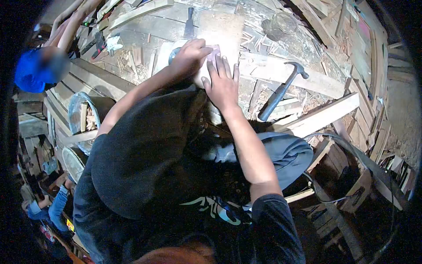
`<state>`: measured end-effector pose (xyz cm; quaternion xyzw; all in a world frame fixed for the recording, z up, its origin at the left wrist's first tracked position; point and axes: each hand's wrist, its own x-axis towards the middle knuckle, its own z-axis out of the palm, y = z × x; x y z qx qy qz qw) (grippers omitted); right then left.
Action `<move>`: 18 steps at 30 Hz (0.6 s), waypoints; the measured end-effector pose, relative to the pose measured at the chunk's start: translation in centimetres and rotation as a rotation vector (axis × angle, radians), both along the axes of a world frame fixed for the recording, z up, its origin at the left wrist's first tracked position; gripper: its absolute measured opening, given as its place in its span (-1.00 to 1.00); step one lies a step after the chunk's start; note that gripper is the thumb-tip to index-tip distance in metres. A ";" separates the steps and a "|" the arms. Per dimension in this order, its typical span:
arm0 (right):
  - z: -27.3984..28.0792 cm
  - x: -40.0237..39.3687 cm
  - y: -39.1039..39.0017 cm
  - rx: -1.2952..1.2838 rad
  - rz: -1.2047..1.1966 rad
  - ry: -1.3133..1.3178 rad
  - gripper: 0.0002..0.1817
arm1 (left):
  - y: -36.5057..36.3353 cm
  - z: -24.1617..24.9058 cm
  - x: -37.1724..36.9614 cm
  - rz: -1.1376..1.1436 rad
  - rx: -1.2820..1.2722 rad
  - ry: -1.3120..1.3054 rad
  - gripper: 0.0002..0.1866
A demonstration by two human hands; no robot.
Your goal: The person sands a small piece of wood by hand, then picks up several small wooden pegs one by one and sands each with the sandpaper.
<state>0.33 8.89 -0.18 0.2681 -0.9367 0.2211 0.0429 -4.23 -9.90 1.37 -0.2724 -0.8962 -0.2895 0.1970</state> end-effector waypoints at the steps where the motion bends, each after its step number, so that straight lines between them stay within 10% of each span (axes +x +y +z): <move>1: 0.2 0.0 0.1 0.002 0.011 -0.005 -0.36 | 0.0 0.1 -0.2 0.001 -0.008 -0.005 -0.71; 18: 4.6 -0.8 -1.0 0.333 0.070 -0.128 -0.29 | 0.4 -0.6 0.7 0.136 -0.130 -0.074 -0.75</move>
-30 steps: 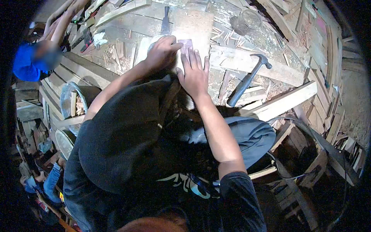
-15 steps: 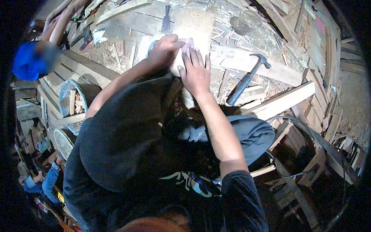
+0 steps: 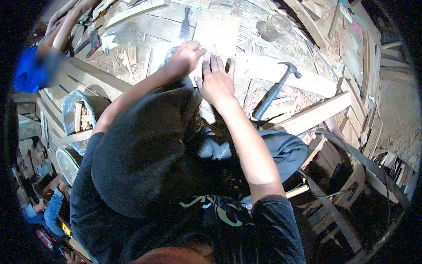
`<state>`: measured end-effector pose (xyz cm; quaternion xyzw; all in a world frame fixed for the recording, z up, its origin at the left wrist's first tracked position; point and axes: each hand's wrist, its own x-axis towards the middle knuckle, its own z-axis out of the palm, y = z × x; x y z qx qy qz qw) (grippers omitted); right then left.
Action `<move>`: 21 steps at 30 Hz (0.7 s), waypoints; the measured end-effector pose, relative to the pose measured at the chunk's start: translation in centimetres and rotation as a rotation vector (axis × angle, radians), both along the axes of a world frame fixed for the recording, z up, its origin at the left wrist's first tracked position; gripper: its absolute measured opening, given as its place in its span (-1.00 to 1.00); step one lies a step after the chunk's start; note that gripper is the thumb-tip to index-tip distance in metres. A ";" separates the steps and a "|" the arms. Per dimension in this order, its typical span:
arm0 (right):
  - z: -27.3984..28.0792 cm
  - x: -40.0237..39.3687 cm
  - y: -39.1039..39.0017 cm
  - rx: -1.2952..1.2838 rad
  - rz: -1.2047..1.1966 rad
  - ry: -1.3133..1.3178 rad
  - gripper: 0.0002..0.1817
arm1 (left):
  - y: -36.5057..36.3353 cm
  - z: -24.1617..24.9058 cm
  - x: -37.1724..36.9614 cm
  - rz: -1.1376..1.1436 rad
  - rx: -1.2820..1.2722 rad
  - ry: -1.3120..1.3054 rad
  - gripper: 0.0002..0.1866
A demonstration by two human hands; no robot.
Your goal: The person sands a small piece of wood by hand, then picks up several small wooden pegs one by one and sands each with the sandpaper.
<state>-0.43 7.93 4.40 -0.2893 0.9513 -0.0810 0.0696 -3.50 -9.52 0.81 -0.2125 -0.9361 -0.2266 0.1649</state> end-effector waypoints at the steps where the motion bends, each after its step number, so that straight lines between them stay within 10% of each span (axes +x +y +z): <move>1: -0.2 -0.3 -0.2 0.017 0.032 -0.003 -0.25 | 0.2 0.1 -0.9 -0.005 -0.045 -0.109 -0.76; 21: 0.2 -0.6 -0.1 -0.015 0.008 -0.101 -0.29 | -0.2 -0.1 -0.6 0.023 -0.045 -0.016 -0.78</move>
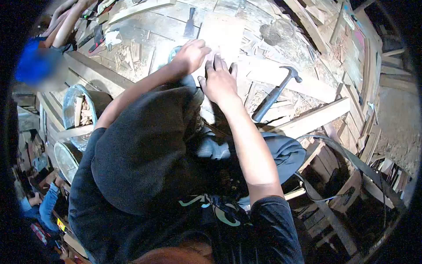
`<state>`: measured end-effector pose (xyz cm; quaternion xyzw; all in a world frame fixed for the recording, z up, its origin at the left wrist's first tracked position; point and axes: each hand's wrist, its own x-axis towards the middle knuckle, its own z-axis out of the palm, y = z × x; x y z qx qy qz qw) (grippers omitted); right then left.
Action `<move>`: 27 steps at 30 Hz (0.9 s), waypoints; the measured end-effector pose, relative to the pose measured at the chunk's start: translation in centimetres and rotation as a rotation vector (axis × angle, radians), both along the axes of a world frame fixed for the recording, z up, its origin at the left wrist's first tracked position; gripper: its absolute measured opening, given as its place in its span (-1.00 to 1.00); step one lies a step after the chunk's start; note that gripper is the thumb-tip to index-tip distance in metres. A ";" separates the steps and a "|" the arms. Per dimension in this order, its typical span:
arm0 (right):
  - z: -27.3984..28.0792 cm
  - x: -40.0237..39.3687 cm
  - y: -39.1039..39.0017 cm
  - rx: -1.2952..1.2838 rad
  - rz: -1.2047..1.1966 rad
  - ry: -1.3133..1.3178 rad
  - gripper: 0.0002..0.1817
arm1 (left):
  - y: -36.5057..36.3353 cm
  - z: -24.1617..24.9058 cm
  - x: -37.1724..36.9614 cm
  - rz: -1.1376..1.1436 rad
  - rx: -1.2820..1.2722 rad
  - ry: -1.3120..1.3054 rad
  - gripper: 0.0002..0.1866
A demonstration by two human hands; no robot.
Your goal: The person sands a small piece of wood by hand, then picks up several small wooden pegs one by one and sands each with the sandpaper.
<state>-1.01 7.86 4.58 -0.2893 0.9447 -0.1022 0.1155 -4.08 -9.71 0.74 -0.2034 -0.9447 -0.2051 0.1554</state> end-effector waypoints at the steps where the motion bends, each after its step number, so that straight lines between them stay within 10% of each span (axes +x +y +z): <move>1: -0.2 0.1 0.0 0.004 0.001 0.015 -0.29 | 0.3 0.5 -0.3 0.007 -0.029 -0.036 -0.78; 27: -0.1 0.0 0.2 -0.067 -0.060 -0.064 -0.30 | -0.5 -0.8 0.8 0.029 0.040 0.017 -0.75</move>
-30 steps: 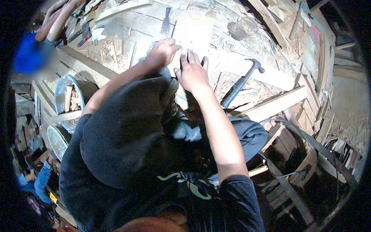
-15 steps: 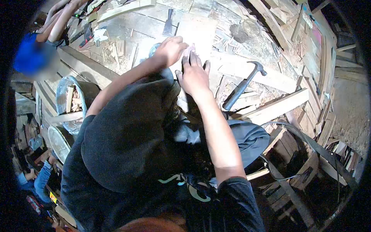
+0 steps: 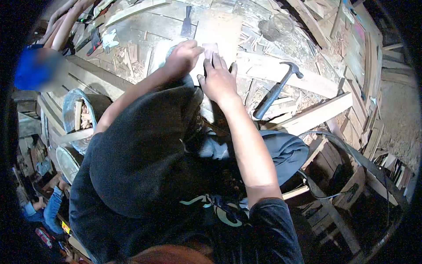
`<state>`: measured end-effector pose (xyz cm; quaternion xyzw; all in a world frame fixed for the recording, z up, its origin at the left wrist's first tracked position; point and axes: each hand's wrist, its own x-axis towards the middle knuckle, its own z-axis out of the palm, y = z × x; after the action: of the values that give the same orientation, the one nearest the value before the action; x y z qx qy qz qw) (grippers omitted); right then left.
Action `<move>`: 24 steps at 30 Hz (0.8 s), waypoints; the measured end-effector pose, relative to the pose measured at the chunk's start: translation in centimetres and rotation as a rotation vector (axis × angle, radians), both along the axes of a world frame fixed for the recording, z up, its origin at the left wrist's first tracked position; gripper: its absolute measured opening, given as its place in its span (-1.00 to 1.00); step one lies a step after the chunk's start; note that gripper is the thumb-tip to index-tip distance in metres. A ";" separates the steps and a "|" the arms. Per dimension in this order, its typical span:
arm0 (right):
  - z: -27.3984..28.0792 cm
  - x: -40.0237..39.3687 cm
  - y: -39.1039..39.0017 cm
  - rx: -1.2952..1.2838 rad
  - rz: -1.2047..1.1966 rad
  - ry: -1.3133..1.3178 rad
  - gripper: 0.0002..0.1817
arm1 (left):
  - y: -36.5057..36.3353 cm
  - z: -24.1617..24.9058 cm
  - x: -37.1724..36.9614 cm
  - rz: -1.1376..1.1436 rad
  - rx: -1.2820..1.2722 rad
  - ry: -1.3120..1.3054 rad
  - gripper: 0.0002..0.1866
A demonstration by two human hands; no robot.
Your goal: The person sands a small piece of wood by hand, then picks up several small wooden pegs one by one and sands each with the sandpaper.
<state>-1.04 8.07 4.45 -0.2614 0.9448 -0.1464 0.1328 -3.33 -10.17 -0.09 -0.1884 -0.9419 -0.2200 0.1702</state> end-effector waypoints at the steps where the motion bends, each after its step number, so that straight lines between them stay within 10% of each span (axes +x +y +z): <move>1: 0.1 -0.1 -0.2 0.010 0.002 0.015 -0.31 | 0.1 0.2 -0.4 -0.014 -0.020 -0.021 -0.75; 24: 0.1 0.3 -0.4 0.003 -0.020 -0.003 -0.32 | 0.1 1.5 -0.9 0.011 -0.004 -0.096 -0.80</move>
<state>-0.75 7.67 4.53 -0.2515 0.9474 -0.1464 0.1330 -4.22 -10.04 1.42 -0.1727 -0.9504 -0.2261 0.1258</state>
